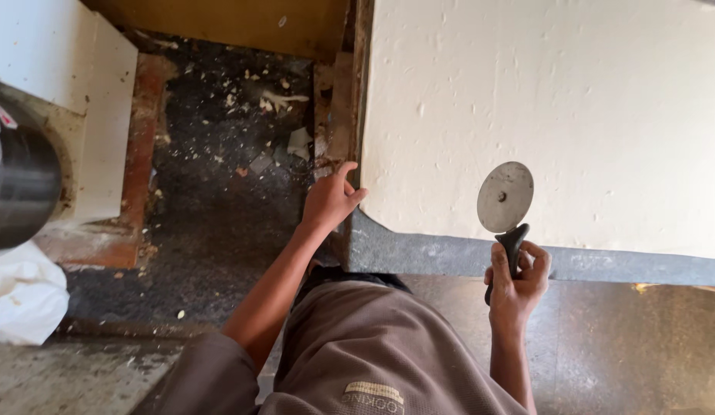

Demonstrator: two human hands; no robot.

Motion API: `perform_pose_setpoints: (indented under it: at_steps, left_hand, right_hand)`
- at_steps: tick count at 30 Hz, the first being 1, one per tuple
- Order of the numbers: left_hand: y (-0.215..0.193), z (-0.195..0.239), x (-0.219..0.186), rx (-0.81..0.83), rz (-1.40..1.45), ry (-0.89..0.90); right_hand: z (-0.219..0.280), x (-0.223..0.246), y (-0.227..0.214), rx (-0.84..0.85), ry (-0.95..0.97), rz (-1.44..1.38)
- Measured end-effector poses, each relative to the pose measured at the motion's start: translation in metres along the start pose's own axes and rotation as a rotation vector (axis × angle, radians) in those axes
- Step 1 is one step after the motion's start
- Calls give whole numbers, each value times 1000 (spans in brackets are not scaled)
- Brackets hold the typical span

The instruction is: The person uses a rolling pin to flatten a large sheet of dough on a countertop. They then use a pizza cutter to trim the edges and cut the dough into long strips, collecting the trimmings and discarding them.

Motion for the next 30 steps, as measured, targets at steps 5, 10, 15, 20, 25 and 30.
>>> perform_pose_setpoints:
  at_steps: [5,10,15,20,25,30]
  left_hand:
    - [-2,-2,-1,55,22,14]
    - [-5,1,4,8,123,18]
    - [-8,-20,5,-12,250,34]
    - [-26,-82,1,-16,211,58]
    - [-45,-120,-5,12,168,-60]
    - [-29,-148,-23,130,172,-272]
  right_hand:
    - [-32,11,-12,-75,-4,-3]
    - [-100,47,-23,-141,-367,-74]
    - [-144,11,30,-22,-126,35]
    - [-147,-32,110,177,67,40]
    - [-200,-50,168,178,136,-19]
    - [-282,-71,231,234,92,-12]
Point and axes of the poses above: each hand's wrist, its own z-axis away from the middle knuckle, its own y-axis out of the palm, x = y × z, the point moved 5 cm from there along -z, towards the middle knuckle, and after that the axes turned 14 degrees about -y, right-handed, at the moved point
